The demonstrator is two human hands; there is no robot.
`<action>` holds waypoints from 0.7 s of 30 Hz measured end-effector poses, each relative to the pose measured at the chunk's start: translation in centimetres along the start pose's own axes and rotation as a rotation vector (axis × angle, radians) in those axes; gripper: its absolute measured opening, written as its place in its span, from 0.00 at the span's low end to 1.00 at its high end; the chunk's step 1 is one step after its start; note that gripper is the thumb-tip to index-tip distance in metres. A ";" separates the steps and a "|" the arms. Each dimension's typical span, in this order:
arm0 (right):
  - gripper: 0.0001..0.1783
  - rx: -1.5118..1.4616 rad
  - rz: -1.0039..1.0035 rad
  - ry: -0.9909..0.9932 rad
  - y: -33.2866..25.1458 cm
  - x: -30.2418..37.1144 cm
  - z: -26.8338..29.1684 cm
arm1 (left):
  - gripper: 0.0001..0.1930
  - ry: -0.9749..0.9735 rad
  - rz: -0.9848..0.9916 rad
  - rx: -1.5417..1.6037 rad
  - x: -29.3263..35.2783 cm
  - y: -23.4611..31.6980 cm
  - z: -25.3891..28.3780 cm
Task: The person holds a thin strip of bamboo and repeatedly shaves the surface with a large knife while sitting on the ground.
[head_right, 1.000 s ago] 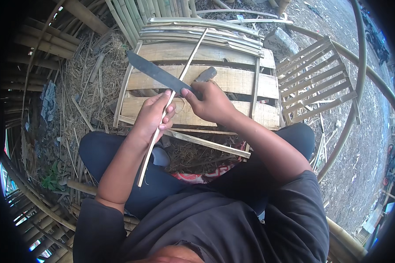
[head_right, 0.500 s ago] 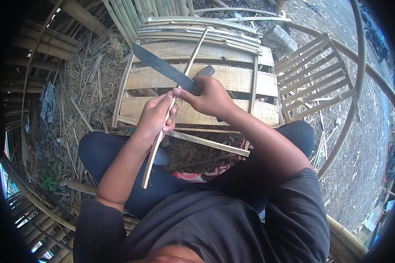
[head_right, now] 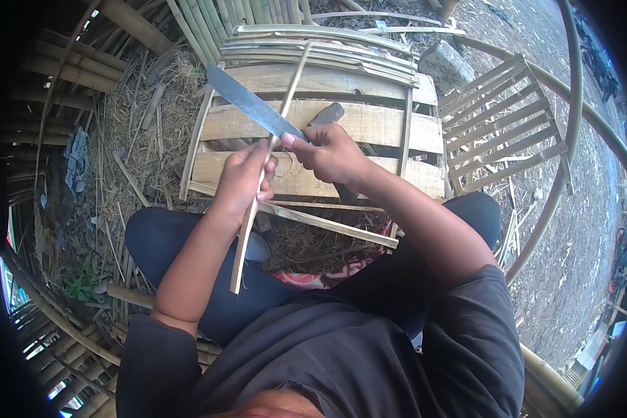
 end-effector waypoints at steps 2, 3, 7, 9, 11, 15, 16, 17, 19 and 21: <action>0.21 -0.137 -0.015 -0.056 -0.2 0.3 -0.1 | 0.15 0.048 -0.020 0.052 -0.3 0.8 1.2; 0.21 -0.116 0.003 -0.041 -0.3 0.2 0.2 | 0.17 0.100 -0.074 0.084 -0.4 1.6 2.2; 0.25 0.192 0.162 0.158 1.5 -1.6 3.2 | 0.20 0.248 -0.241 0.252 -0.7 4.3 5.5; 0.23 0.856 0.283 0.189 0.2 -1.4 3.3 | 0.21 0.290 -0.311 0.307 -0.4 5.4 6.9; 0.20 0.913 0.375 0.203 0.0 -1.1 2.7 | 0.21 0.305 -0.356 0.307 0.1 6.3 8.1; 0.12 0.904 0.553 0.019 -0.7 -0.6 1.6 | 0.21 0.282 -0.414 0.441 0.0 6.8 10.0; 0.12 0.904 0.554 0.016 -1.2 -0.3 2.1 | 0.20 0.281 -0.411 0.447 -0.1 6.8 10.3; 0.12 1.000 0.477 -0.152 -1.1 -0.2 2.2 | 0.20 0.282 -0.410 0.449 -0.1 6.7 10.3; 0.08 1.173 0.290 -0.323 -0.6 0.2 3.0 | 0.21 0.196 -0.363 0.474 -0.2 6.3 9.6; 0.08 1.268 0.143 -0.257 -0.6 0.3 4.9 | 0.22 0.165 -0.325 0.476 -0.2 6.1 9.1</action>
Point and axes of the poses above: each hand's wrist, its own x-axis away from the middle knuckle, its own z-axis out of the back of the hand, y = z × x, the point moved 6 cm from there along -x, towards the middle knuckle, and after that the axes turned 7 degrees about z, right-handed, at the moved point
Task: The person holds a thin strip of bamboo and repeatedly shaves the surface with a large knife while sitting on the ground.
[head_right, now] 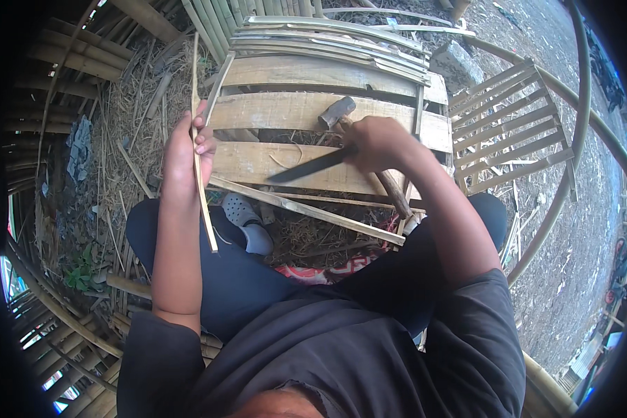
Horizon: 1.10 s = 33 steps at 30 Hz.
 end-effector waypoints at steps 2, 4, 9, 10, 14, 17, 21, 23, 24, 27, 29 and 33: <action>0.08 0.114 -0.118 0.080 1.6 0.3 1.2 | 0.23 -0.085 0.074 -0.018 0.0 -0.5 -0.2; 0.09 0.163 -0.166 0.200 2.4 0.6 2.7 | 0.24 -0.122 0.112 -0.073 0.5 -0.7 -0.8; 0.12 -0.033 -0.139 0.250 3.8 1.6 3.9 | 0.26 -0.193 0.223 -0.170 1.6 -1.8 -2.6; 0.12 -0.165 -0.094 0.344 3.9 1.8 4.8 | 0.26 -0.208 0.242 -0.166 1.6 -2.0 -2.8; 0.15 -0.516 -0.040 0.512 3.2 2.1 5.8 | 0.25 -0.203 0.279 -0.205 1.9 -3.0 -3.1; 0.17 -0.473 0.042 0.655 2.6 1.7 6.1 | 0.24 -0.324 0.358 -0.131 2.1 -3.7 -3.8; 0.14 -0.325 0.147 0.696 -1.1 1.3 6.1 | 0.21 -0.503 0.552 -0.009 2.9 -5.2 -4.6; 0.14 -0.320 0.209 0.749 -2.1 1.4 5.5 | 0.22 -0.461 0.607 0.020 3.7 -5.7 -5.7; 0.13 -0.373 0.296 0.810 -2.2 1.1 5.0 | 0.23 -0.503 0.616 0.047 4.1 -6.0 -6.0; 0.18 -0.200 0.336 0.790 -2.7 0.6 4.1 | 0.25 -0.537 0.633 0.088 4.7 -6.8 -6.3; 0.20 -0.224 0.229 0.665 -2.3 0.0 3.5 | 0.26 -0.614 0.646 0.064 5.3 -7.0 -6.4; 0.28 -0.238 0.121 0.546 -2.8 -0.2 2.8 | 0.21 -0.586 0.677 -0.001 5.5 -7.5 -6.0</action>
Point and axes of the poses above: each hand's wrist, its own x-axis away from the middle knuckle, its own z-axis out of the back of the hand, y = z × x, the point moved 6 cm from there along -x, towards the middle knuckle, and after that the axes turned 7 degrees about z, right-handed, at the moved point
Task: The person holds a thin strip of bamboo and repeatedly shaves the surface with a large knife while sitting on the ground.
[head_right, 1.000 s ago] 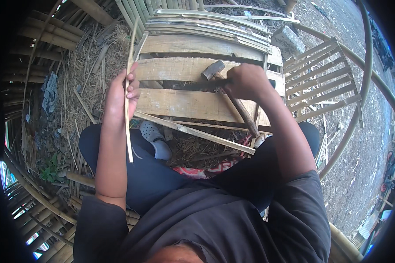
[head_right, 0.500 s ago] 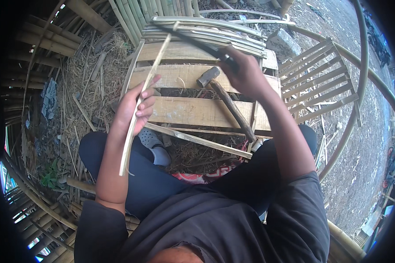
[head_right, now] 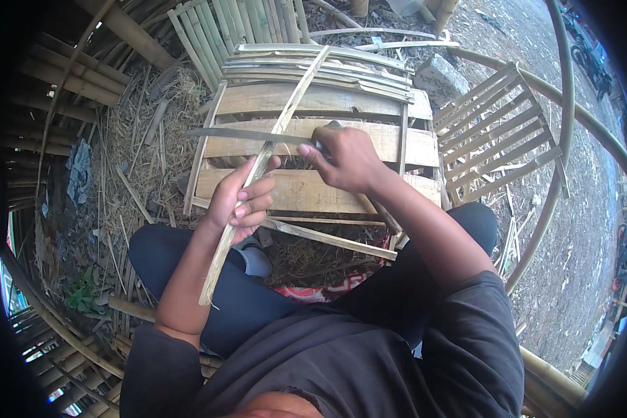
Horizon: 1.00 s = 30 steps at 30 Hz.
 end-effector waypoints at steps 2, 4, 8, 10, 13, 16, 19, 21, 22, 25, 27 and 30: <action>0.27 0.018 0.109 0.085 -0.5 0.2 0.0 | 0.18 -0.018 0.016 -0.013 0.0 0.2 -0.2; 0.27 0.038 0.150 0.083 -0.8 0.3 0.1 | 0.17 -0.076 0.046 -0.050 0.1 0.1 -0.4; 0.22 0.223 0.181 0.158 0.5 -0.1 2.1 | 0.16 -0.069 0.046 -0.104 -0.2 -0.2 -0.7; 0.23 0.258 0.132 0.172 0.8 -0.2 1.9 | 0.16 -0.034 0.021 -0.086 -0.4 0.1 -1.1; 0.25 0.249 0.082 0.144 -1.4 0.2 0.1 | 0.17 0.078 -0.024 -0.167 0.0 0.2 -0.3; 0.27 0.280 0.194 0.191 -1.3 0.2 0.3 | 0.17 0.081 -0.004 -0.224 0.4 -0.7 -0.8; 0.26 0.404 -0.116 0.240 2.0 -1.3 3.6 | 0.16 0.084 -0.003 -0.228 0.4 -0.6 -1.4; 0.27 0.324 0.025 0.244 1.3 -0.7 2.7 | 0.16 0.083 0.001 -0.249 0.4 -0.5 -1.6; 0.28 0.233 0.163 0.244 -0.2 -0.3 2.0 | 0.16 0.058 -0.010 -0.230 0.6 -0.5 -1.6; 0.28 0.243 0.181 0.182 -1.0 -0.2 1.4 | 0.16 0.027 -0.023 -0.188 0.6 -0.5 -1.4; 0.28 0.281 0.160 0.214 0.7 -0.8 2.1 | 0.15 0.037 -0.013 -0.113 0.1 -0.3 -1.5; 0.29 0.305 0.136 0.211 -0.9 -0.6 0.5 | 0.16 0.047 -0.051 -0.131 0.0 0.1 -0.9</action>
Point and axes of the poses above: each hand's wrist, its own x-axis away from the middle knuckle, its own z-axis out of the back of the hand, y = z × x, the point moved 6 cm from there along -x, towards the middle knuckle, and after that the axes turned 7 degrees about z, right-handed, at the moved point
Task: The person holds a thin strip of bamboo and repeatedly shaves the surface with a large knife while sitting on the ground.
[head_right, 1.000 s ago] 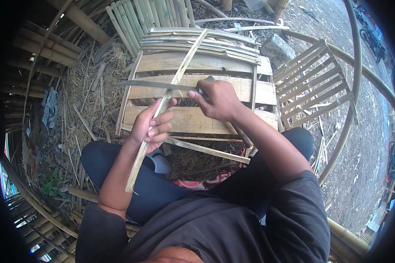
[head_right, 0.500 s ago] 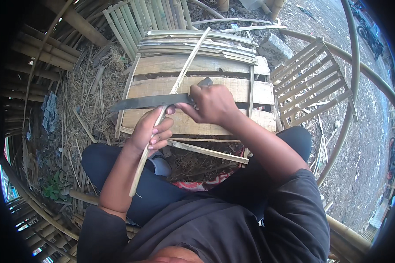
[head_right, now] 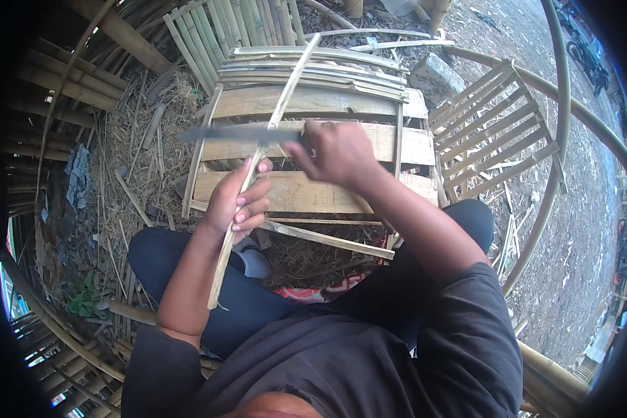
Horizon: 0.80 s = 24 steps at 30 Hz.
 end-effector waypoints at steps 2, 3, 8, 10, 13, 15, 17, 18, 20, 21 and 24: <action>0.29 0.030 0.087 0.002 -0.8 0.2 0.3 | 0.15 -0.057 0.034 0.040 0.4 -0.6 -0.4; 0.29 0.037 0.029 0.014 0.4 -0.1 0.7 | 0.15 -0.115 0.068 0.084 0.5 -0.9 -0.7; 0.29 0.005 0.018 0.070 1.7 -0.6 1.7 | 0.14 -0.204 0.101 0.189 0.3 -1.7 -1.1; 0.29 -0.017 0.130 -0.032 -0.4 0.0 1.0 | 0.14 -0.221 0.092 0.210 0.5 -1.7 -1.0; 0.27 -0.043 0.070 -0.015 2.5 -0.7 1.1 | 0.13 -0.239 0.100 0.321 -0.3 -0.8 -0.8; 0.27 -0.031 0.033 0.000 1.3 -0.6 -0.2 | 0.13 -0.240 0.064 0.315 -0.8 -0.7 0.1; 0.27 -0.032 0.047 -0.065 -0.6 -0.1 -0.2 | 0.13 -0.232 0.057 0.299 -0.6 -0.6 0.3; 0.27 -0.032 0.050 -0.061 0.1 -0.3 -0.1 | 0.13 -0.231 0.054 0.296 -0.4 -0.4 0.1; 0.29 -0.010 0.076 0.011 2.0 -0.6 0.6 | 0.12 -0.263 0.107 0.334 -0.1 -1.0 -0.9; 0.30 0.042 0.081 -0.031 2.3 -0.6 0.6 | 0.12 -0.251 0.114 0.337 -0.5 -1.1 -0.7; 0.29 0.052 0.021 -0.077 0.1 -0.8 -0.1 | 0.12 -0.186 0.038 0.261 -0.1 -0.8 0.1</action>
Point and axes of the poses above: each hand's wrist, its own x-axis away from the middle knuckle, its own z-axis out of the back of the hand, y = z × x, the point moved 6 cm from there along -x, towards the middle knuckle, and after that the axes turned 7 degrees about z, right-handed, at the moved point
